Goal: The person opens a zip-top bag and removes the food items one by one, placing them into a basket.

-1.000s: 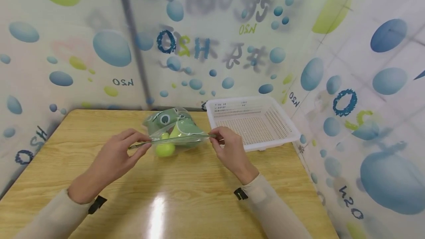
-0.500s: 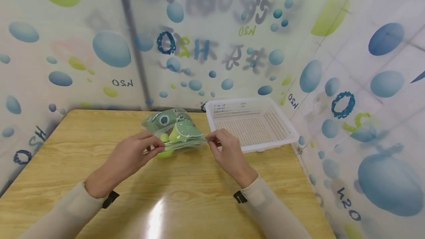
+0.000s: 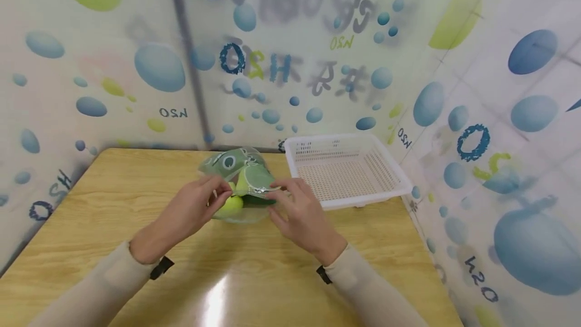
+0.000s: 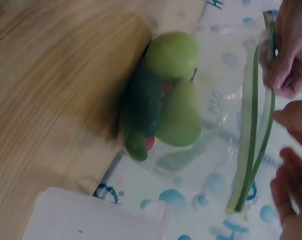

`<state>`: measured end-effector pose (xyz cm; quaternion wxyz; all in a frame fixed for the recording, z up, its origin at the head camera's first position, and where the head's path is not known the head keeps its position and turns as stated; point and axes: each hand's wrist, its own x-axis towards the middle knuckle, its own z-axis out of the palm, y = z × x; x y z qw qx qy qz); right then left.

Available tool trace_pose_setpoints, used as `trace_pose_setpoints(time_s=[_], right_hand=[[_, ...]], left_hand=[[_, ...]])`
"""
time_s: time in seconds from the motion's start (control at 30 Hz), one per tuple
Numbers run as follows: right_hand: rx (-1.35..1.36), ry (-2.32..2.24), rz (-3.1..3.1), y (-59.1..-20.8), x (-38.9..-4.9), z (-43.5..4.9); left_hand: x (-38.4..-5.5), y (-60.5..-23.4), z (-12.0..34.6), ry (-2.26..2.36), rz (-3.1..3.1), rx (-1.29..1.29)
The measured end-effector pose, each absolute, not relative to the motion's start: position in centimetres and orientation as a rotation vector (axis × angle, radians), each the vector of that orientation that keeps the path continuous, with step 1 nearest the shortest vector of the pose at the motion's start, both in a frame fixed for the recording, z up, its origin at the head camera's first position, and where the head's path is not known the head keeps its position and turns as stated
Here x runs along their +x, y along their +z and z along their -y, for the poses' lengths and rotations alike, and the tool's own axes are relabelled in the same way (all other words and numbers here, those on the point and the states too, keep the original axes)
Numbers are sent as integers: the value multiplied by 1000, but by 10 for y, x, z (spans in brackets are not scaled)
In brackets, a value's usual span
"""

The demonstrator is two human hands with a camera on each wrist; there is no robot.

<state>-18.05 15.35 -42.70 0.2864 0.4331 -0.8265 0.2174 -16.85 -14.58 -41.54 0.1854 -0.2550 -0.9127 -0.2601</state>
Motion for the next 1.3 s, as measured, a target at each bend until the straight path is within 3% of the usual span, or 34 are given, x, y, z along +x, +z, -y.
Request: trace_pose_setpoints(time_s=[0.2,0.53,1.07,1.3], right_hand=[[1477,359,2295,-430,-169,-134],[1460,43,2431,-447,-164,-122],[1469,18,2437,-442,-162,-122],[1515,55,2514,-441,-160,-122]], left_hand=[[-175,-411,143,-793,2535,-747],[-174,-408,141,-863,2565,-681],[-176,-409,130,-439,2659,-838],[-183,-412,130,-341,2782,-785]])
